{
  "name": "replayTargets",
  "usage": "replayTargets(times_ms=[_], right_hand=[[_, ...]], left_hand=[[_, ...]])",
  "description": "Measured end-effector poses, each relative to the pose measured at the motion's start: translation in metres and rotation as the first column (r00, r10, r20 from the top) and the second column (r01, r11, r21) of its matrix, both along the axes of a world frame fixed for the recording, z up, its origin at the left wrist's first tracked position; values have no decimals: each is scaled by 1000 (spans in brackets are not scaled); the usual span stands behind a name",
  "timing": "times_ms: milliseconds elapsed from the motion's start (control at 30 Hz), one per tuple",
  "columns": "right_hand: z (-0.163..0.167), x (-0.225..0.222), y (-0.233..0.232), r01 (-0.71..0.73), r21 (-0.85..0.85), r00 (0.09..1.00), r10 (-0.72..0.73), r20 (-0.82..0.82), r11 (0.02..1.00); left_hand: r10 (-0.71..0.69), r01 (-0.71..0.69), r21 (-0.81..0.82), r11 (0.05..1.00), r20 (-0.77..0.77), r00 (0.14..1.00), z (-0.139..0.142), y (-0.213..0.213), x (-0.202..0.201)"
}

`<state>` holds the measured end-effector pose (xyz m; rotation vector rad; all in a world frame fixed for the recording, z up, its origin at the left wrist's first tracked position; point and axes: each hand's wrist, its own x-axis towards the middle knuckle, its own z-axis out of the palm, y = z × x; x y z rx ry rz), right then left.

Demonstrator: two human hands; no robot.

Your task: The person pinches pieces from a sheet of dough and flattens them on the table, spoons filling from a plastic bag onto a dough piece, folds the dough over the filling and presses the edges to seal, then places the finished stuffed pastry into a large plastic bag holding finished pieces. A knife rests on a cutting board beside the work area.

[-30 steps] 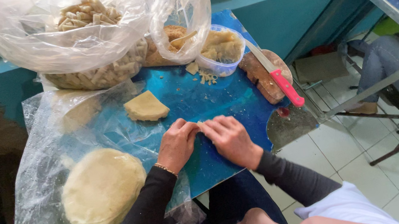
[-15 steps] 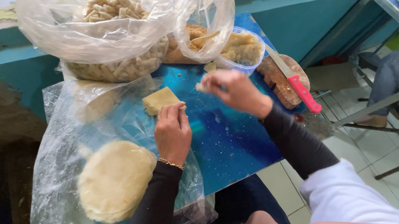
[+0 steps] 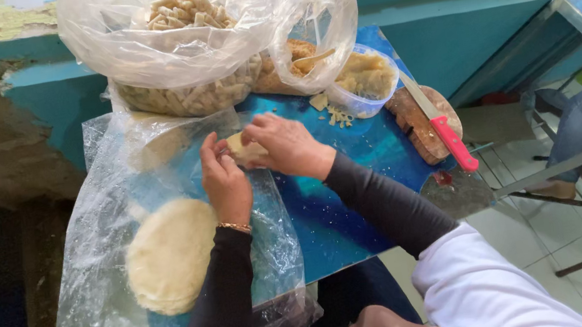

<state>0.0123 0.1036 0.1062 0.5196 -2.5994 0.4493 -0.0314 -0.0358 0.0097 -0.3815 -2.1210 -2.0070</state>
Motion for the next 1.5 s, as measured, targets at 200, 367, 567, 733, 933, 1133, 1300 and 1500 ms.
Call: replayTargets(times_ms=[200, 367, 567, 733, 933, 1133, 1300, 1500], right_hand=[[-53, -4, 24, 25, -372, 994, 15, 104, 928], [-70, -15, 35, 244, -525, 951, -96, 293, 816], [-97, -31, 51, 272, -646, 950, -91, 299, 713], [-121, -42, 66, 284, -871, 926, 121, 357, 401], [-103, -38, 91, 482, -874, 852, 264, 453, -57], [-45, 64, 100, 195, -527, 980, -149, 130, 827], [-21, 158, 52, 47, 235, 996, -62, 58, 971], [-26, 179, 37, 153, 27, 988, -153, -1, 988]], left_hand=[[34, -35, -30, 999, -24, 999, -2, -3, -3], [87, -88, -58, 994, -18, 996, 15, -8, 4], [-94, -296, -567, 768, -558, 824, 29, -5, 26], [-76, -356, -662, 659, -531, 844, 32, -10, 25], [-83, -382, -684, 622, -543, 836, 33, -12, 25], [-74, -348, -591, 728, -572, 817, 38, -13, 31], [-433, 145, -526, 838, -480, 763, 43, -8, 47], [-740, 388, -661, 642, -403, 539, 41, -3, 66]])
